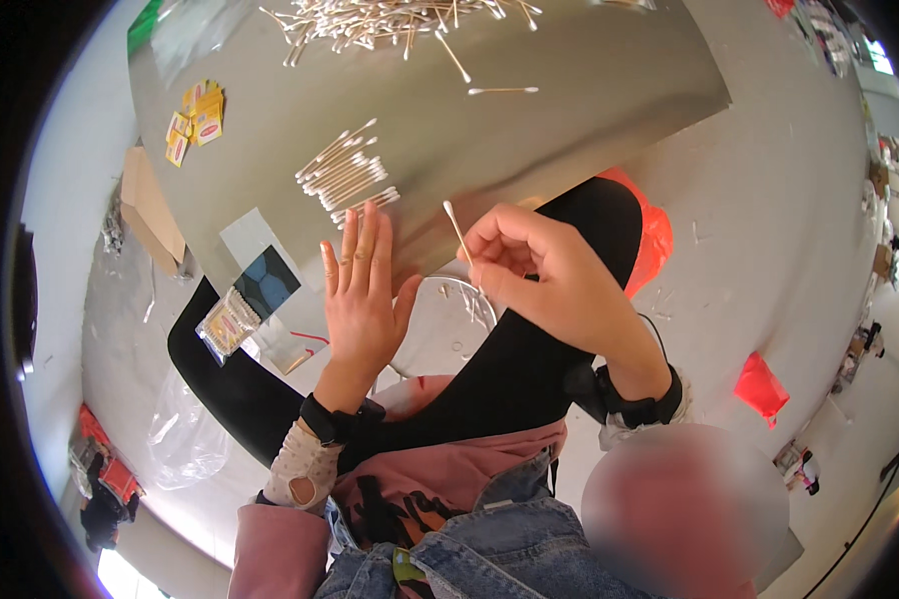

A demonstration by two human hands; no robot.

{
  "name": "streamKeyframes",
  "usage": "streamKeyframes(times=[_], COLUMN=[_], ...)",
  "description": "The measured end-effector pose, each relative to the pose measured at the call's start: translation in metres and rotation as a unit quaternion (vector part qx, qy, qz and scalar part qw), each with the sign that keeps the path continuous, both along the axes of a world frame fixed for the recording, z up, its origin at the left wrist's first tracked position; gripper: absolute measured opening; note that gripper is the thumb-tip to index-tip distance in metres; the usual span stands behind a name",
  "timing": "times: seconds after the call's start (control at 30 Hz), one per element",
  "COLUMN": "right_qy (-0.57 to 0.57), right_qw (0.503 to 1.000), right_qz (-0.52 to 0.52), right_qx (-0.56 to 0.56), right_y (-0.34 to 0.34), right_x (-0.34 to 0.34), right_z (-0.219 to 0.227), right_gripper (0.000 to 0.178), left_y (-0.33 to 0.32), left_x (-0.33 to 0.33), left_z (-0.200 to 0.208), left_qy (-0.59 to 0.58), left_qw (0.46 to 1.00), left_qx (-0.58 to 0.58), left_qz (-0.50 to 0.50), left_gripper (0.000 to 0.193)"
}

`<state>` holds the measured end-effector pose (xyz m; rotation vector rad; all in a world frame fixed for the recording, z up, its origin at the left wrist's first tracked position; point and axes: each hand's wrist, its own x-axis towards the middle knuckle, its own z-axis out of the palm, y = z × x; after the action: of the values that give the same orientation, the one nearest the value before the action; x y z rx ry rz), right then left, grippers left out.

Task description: The person is sorting and packing cotton swabs into small plastic bags.

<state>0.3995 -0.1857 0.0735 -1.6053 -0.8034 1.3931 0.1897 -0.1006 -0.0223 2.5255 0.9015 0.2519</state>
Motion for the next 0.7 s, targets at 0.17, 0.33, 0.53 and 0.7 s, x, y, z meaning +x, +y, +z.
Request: streamKeyframes(times=[0.17, 0.33, 0.53, 0.7], right_qy=[0.142, 0.15, 0.074, -0.178], right_qw=[0.989, 0.988, 0.981, 0.933], right_qz=[-0.039, -0.043, -0.17, -0.256], right_qx=[0.002, 0.001, 0.057, -0.181], right_y=[-0.015, -0.022, -0.063, -0.15], right_x=[-0.01, -0.01, 0.02, 0.076], right_z=[0.005, 0.006, 0.006, -0.036], right_gripper=[0.055, 0.058, 0.058, 0.047], left_y=[-0.007, -0.008, -0.009, -0.012], left_x=[0.002, 0.004, 0.002, 0.002], left_z=[-0.006, -0.01, -0.005, -0.004], left_qy=[0.012, 0.015, 0.02, 0.021], left_qw=[1.0, 1.0, 1.0, 0.999], left_qx=[-0.009, -0.002, -0.017, -0.027], left_qz=[0.007, 0.009, 0.006, -0.02], left_gripper=[0.074, 0.074, 0.075, 0.076])
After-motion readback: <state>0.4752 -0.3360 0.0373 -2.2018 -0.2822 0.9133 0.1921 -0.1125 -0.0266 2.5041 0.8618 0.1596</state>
